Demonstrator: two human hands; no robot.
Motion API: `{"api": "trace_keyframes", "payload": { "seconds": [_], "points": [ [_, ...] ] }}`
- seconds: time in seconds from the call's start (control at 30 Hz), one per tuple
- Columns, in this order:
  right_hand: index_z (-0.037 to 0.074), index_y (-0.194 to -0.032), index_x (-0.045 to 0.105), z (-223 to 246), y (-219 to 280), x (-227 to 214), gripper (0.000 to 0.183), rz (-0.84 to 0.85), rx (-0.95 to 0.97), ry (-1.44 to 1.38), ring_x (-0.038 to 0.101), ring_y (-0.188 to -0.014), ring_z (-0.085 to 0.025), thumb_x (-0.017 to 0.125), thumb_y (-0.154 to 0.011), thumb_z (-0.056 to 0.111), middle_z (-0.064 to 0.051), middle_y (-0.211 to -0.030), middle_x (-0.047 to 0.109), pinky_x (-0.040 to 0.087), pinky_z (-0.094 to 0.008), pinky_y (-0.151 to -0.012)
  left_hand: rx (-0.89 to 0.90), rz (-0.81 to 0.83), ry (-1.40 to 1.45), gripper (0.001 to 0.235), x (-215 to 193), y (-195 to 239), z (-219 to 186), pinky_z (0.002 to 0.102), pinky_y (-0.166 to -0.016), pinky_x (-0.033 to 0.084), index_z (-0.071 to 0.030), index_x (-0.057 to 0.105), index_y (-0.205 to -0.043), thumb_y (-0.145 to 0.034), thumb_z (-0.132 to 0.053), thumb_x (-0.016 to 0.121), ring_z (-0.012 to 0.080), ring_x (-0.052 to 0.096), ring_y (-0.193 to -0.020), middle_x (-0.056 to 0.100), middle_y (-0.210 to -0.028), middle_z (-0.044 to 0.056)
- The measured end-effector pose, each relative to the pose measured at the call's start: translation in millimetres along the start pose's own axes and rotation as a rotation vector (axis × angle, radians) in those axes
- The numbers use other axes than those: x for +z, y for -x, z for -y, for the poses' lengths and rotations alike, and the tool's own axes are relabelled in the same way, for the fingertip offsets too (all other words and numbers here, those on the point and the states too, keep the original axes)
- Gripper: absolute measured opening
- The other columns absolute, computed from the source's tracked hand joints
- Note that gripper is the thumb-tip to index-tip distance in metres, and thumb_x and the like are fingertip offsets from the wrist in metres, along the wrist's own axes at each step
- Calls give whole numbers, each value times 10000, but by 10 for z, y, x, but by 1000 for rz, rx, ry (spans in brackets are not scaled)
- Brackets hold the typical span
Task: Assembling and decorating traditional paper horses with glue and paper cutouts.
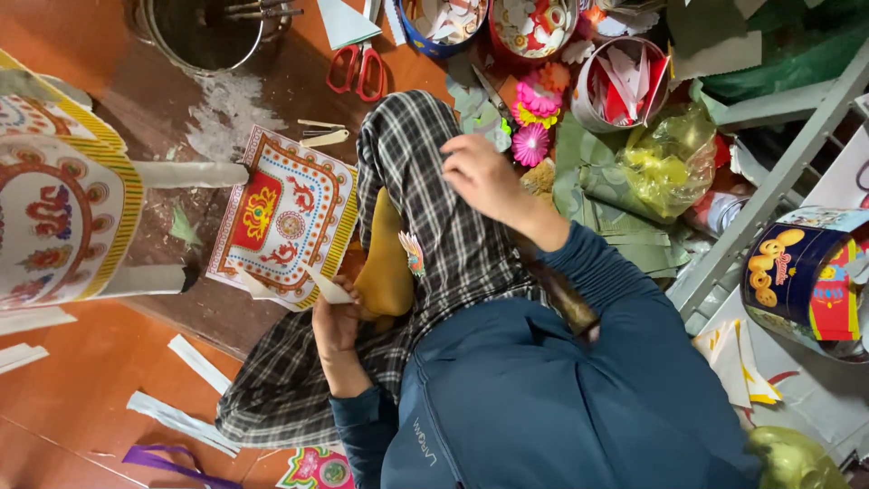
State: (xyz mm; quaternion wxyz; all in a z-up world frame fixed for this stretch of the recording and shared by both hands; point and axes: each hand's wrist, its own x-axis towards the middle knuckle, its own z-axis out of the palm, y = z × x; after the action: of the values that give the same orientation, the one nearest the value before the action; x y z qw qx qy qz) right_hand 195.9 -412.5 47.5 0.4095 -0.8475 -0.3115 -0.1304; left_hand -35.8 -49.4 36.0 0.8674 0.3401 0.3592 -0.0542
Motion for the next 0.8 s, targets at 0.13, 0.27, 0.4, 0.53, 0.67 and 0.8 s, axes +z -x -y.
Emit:
{"api": "trace_keyframes", "payload": {
  "seconds": [0.13,0.27,0.4,0.53,0.67,0.8],
  "points": [
    [102,-1011,743,-451,232,-202,176,6,211,133,703,-1114,-360,869,-898,54,-105,-1191,706,579,-459,-954,34,76,54,365,-186,-32,83,391,-745,618,102,674,-1242,-1118,-206,522,337,731,-892,695,-1018,260],
    [77,-1079,755,-1021,509,-370,169,80,357,256,691,-1140,-384,844,-935,80,-123,-1206,668,576,-457,-975,19,99,117,405,-248,-63,118,449,-798,632,110,675,-1272,-1115,-247,564,386,719,-922,686,-1048,298],
    [49,-1114,771,-1062,345,-638,225,122,416,318,665,-1189,-393,868,-913,70,-139,-1234,662,569,-463,-982,12,126,121,520,-376,-98,175,472,-842,645,111,639,-1330,-1115,-360,590,382,720,-977,678,-1104,297],
    [-68,-1137,746,-1115,151,-716,222,102,499,290,650,-1224,-437,772,-921,-26,-256,-1535,553,539,-471,-1060,-52,200,176,456,-176,-6,39,390,-875,612,95,616,-1336,-1098,-293,656,286,694,-985,692,-1112,206],
    [-58,-1047,712,-1462,97,-543,132,116,560,329,662,-1286,-440,783,-941,-26,-326,-1697,354,551,-472,-1099,-65,181,173,415,-150,-7,16,370,-856,622,90,619,-1329,-1119,-268,624,280,689,-977,685,-1111,217],
    [-34,-1022,708,-1601,-64,-352,113,24,572,298,587,-1369,-500,779,-949,14,-256,-1568,522,530,-498,-1110,-69,213,183,439,-212,-42,29,403,-885,605,77,622,-1340,-1072,-265,687,306,675,-987,677,-1168,223]
  ]
}}
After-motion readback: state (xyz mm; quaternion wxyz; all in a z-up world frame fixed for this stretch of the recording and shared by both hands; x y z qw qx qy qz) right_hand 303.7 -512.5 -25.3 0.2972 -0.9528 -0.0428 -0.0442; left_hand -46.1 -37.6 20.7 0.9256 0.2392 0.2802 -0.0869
